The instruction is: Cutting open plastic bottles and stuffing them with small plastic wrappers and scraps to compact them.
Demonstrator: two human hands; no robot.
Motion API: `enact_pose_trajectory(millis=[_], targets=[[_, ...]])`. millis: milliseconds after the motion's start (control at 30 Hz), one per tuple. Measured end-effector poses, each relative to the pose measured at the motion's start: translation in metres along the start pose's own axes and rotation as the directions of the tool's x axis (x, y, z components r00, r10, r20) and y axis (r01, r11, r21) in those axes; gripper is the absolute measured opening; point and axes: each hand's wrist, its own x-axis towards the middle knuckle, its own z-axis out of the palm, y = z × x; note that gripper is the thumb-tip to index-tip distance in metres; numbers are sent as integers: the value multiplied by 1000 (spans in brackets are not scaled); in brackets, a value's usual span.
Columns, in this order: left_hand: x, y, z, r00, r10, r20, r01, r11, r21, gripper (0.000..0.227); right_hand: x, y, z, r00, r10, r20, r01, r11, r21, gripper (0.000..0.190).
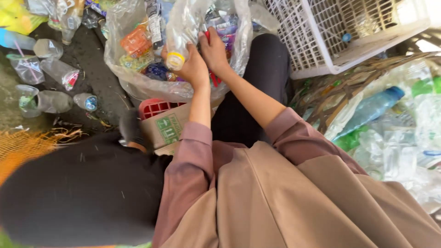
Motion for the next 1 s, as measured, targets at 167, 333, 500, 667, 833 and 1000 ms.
enact_pose_trajectory(millis=[167, 333, 500, 667, 833, 1000], targets=[[19, 22, -24, 978, -206, 14, 205, 957, -205, 45, -4, -8, 11, 982, 39, 186, -26, 997, -75, 14], [45, 46, -47, 884, -403, 238, 456, 858, -238, 75, -42, -68, -9, 946, -101, 308, 194, 937, -290, 20], [71, 27, -57, 861, -493, 126, 500, 773, -391, 81, -22, -66, -7, 986, 1, 169, 50, 954, -297, 19], [109, -33, -49, 837, -542, -73, 484, 796, -364, 71, -35, -50, 23, 949, -33, 315, 166, 899, -405, 29], [120, -56, -51, 818, -575, 16, 510, 714, -480, 89, -37, -72, 44, 960, -6, 281, 173, 799, -577, 28], [110, -24, -60, 864, -502, 39, 471, 778, -416, 77, -26, -67, 55, 976, 109, 187, 31, 785, -619, 29]])
